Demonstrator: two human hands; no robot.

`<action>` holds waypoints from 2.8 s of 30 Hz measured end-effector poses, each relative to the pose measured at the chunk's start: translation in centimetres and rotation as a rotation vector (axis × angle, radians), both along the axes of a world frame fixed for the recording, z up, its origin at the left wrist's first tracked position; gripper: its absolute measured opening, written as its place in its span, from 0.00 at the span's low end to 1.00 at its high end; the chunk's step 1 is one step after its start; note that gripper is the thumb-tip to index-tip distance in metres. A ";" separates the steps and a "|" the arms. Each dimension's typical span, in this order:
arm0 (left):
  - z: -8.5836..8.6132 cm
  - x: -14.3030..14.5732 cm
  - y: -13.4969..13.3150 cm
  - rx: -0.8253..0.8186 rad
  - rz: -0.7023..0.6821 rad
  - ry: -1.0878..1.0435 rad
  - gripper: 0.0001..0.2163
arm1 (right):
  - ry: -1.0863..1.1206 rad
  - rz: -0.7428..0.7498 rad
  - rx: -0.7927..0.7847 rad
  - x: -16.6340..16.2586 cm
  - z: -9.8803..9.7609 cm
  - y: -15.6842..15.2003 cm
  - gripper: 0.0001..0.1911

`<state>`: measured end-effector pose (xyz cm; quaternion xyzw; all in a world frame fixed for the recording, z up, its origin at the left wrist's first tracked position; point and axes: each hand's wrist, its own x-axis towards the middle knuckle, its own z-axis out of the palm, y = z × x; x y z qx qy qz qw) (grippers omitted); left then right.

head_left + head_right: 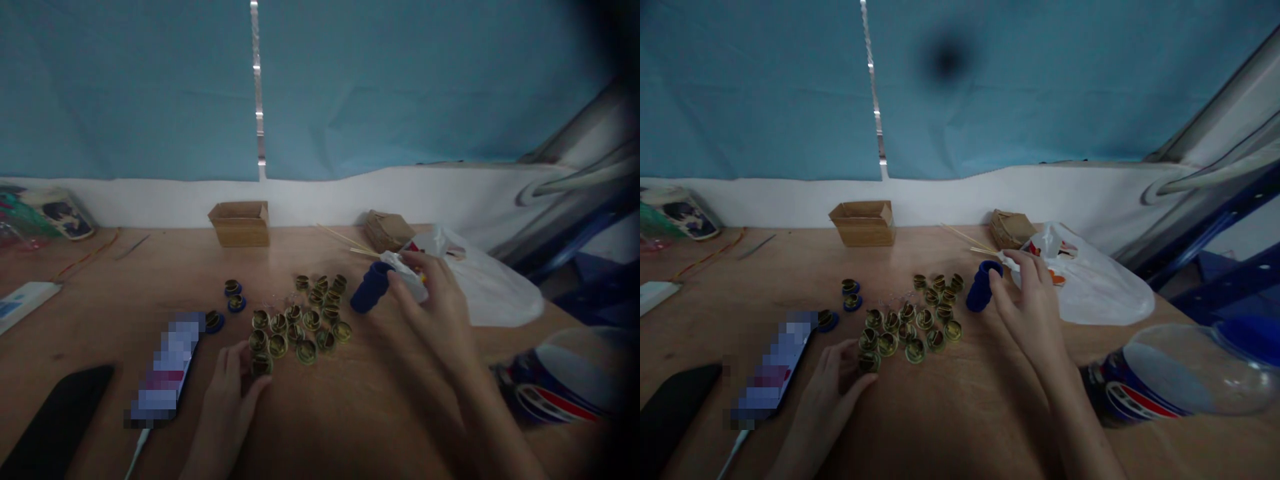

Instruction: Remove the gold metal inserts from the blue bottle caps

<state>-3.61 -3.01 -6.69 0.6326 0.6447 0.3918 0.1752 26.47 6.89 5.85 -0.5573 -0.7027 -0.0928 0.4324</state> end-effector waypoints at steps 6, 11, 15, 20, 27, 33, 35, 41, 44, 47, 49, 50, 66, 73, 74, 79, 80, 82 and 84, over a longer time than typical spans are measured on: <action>4.7 -4.6 2.3 0.135 0.076 0.408 0.15 | 0.062 0.033 0.057 -2.4 -1.1 -5.0 0.12; 6.3 -8.8 6.3 -0.107 -0.062 0.774 0.13 | 0.148 0.086 -0.152 -4.3 -6.2 -8.5 0.08; 6.0 -9.0 8.4 -0.170 -0.155 0.786 0.07 | 0.172 0.070 -0.205 -4.9 -8.9 -9.9 0.07; 6.0 -7.9 8.3 -0.203 -0.149 0.735 0.09 | 0.206 0.065 -0.225 -4.5 -8.8 -10.2 0.08; 8.4 -6.5 6.0 -0.110 -0.106 0.557 0.12 | 0.272 0.083 -0.224 -5.1 -8.2 -10.2 0.07; 9.5 0.1 0.7 0.099 -0.030 -0.338 0.16 | 0.457 0.226 -0.305 -8.7 -7.2 -11.0 0.06; 8.3 2.8 -0.3 0.080 -0.053 -0.537 0.15 | 0.516 0.341 -0.342 -10.5 -7.0 -11.2 0.10; 4.2 6.0 -0.9 -0.140 -0.097 -1.085 0.18 | 0.504 0.419 -0.384 -13.0 -7.1 -11.0 0.13; 3.5 5.7 -0.8 -0.160 -0.109 -1.130 0.17 | 0.530 0.425 -0.393 -12.8 -7.4 -10.8 0.08; 3.2 5.3 -0.7 -0.120 -0.164 -1.108 0.14 | 0.590 0.433 -0.411 -12.6 -7.6 -10.7 0.05; 3.1 5.1 -0.7 -0.116 -0.220 -1.119 0.13 | 0.638 0.420 -0.426 -12.5 -7.7 -10.7 0.05; 3.1 5.0 -0.7 -0.118 -0.240 -1.132 0.12 | 0.661 0.415 -0.437 -12.5 -7.7 -10.7 0.05; 4.2 5.0 -1.4 -0.016 -0.199 -0.967 0.06 | 0.525 0.383 -0.188 -12.7 -7.7 -11.1 0.17; 4.2 5.1 -1.8 0.016 -0.246 -0.938 0.06 | 0.513 0.377 -0.187 -12.6 -8.0 -11.3 0.15; 4.1 5.1 -1.8 0.022 -0.243 -0.925 0.06 | 0.512 0.385 -0.195 -12.6 -8.1 -11.3 0.15; 4.1 4.8 -2.0 0.047 -0.254 -0.827 0.05 | 0.515 0.422 -0.257 -12.3 -7.9 -11.4 0.13; 4.1 4.7 -2.0 0.048 -0.261 -0.811 0.05 | 0.511 0.429 -0.273 -12.3 -7.8 -11.5 0.12; 4.2 4.6 -2.1 0.041 -0.273 -0.793 0.05 | 0.496 0.446 -0.297 -12.2 -7.7 -11.5 0.11; 4.2 4.5 -2.2 0.023 -0.287 -0.783 0.05 | 0.486 0.460 -0.304 -12.3 -7.7 -11.4 0.10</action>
